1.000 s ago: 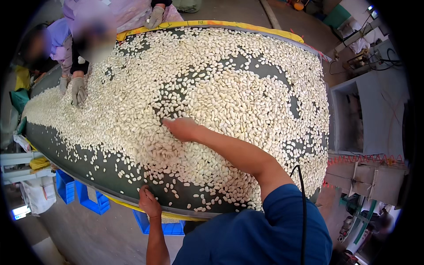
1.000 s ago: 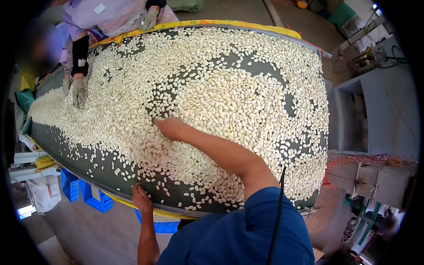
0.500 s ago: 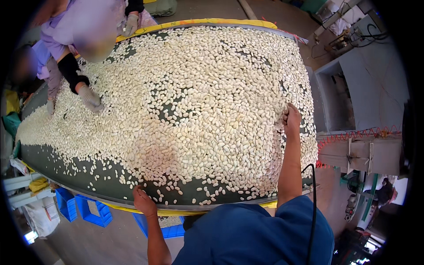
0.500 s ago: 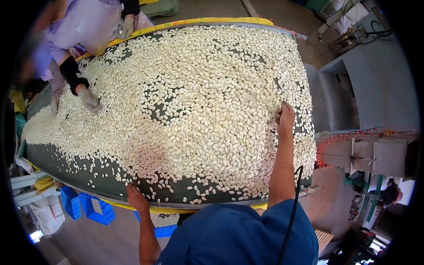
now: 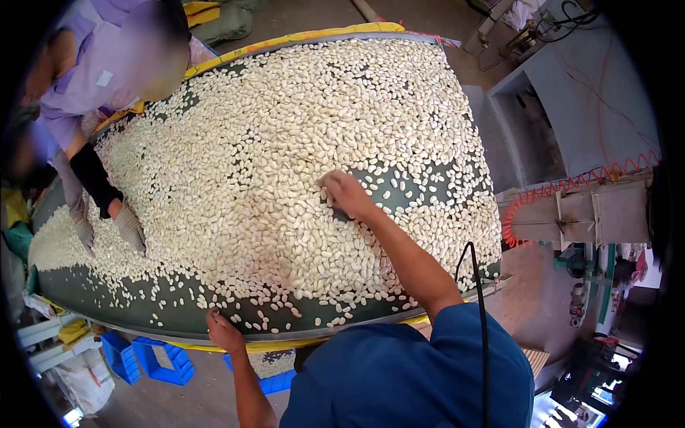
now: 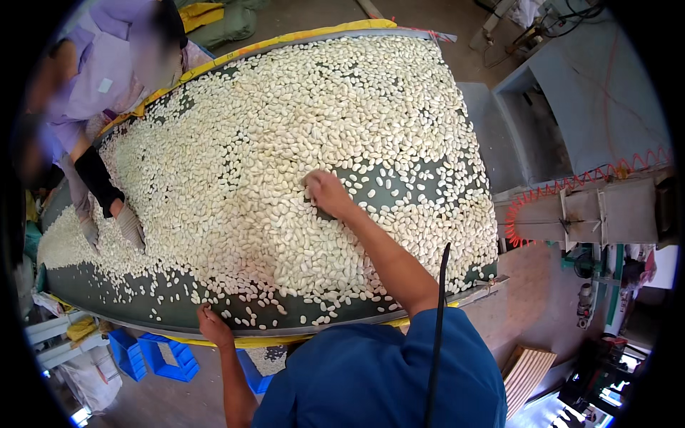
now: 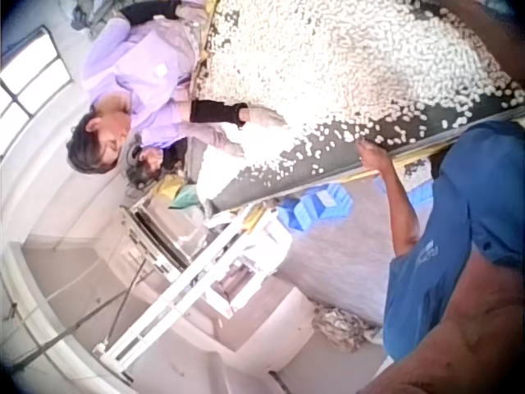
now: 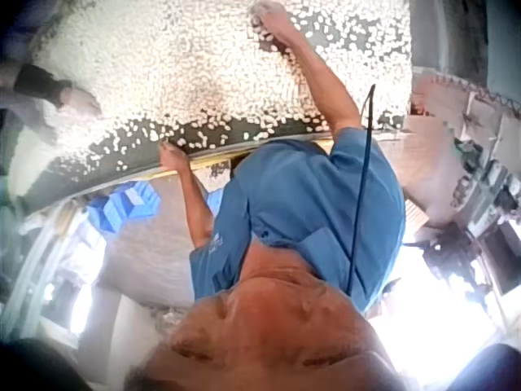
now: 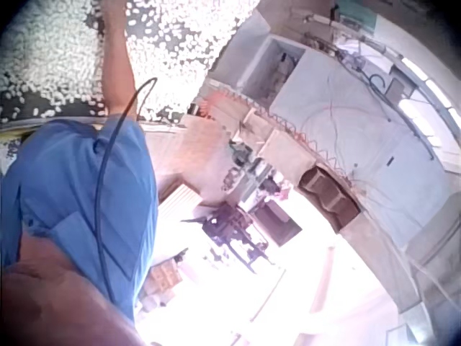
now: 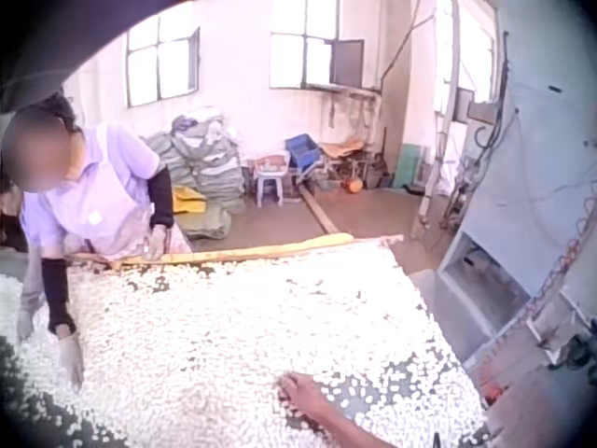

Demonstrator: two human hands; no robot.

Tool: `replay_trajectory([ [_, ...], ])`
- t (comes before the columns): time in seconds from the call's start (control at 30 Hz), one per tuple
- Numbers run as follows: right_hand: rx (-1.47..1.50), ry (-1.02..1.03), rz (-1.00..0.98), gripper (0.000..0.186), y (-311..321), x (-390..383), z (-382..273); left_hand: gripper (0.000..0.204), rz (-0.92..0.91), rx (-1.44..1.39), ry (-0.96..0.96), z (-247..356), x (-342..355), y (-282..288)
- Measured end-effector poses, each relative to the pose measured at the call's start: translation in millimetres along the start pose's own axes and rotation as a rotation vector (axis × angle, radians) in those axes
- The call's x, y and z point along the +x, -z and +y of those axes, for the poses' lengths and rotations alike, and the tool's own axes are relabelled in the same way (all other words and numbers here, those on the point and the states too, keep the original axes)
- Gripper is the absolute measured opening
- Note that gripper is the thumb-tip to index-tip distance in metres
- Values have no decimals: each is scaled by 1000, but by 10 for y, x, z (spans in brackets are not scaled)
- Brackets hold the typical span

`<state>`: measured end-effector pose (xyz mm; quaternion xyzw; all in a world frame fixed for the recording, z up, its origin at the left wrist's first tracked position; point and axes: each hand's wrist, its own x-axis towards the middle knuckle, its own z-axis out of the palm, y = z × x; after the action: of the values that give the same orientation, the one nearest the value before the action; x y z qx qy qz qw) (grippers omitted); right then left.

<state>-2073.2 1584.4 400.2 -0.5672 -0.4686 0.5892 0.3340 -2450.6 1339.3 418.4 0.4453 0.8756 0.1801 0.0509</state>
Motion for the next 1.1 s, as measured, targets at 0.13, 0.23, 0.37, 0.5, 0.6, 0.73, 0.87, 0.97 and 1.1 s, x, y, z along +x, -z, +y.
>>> replay_trajectory([
  [0.13, -257, 147, 357, 35, 342, 1030, -116, 27, -5, -37, 14, -21, 83, 45],
  [0.23, -634, 221, 415, 24, 286, 1618, -289, 26, -20, -57, 18, -108, 159, 66],
  [0.37, -1010, 128, 266, 15, -109, 1756, -434, 29, -46, -18, 38, -108, 241, 135],
  [0.5, -990, 191, 234, 16, -240, 1624, -237, 31, -67, -8, 11, -245, 303, 140],
  [0.6, 43, -60, -117, 18, -39, 933, -451, 33, -66, -12, -9, -343, 327, 194],
  [0.73, 783, -66, 50, 25, 759, -216, -256, 33, -83, -10, -5, -394, 411, 209],
  [0.87, 565, -20, 818, 22, 1649, -1310, 450, 32, -92, -23, -31, -418, 481, 250],
  [0.97, 150, -115, 1190, 18, 2012, -2112, 1011, 32, -110, -22, -60, -446, 552, 270],
  [1.1, -786, -139, 1338, 23, 1267, -1831, 956, 33, -109, 2, -37, -640, 628, 275],
])
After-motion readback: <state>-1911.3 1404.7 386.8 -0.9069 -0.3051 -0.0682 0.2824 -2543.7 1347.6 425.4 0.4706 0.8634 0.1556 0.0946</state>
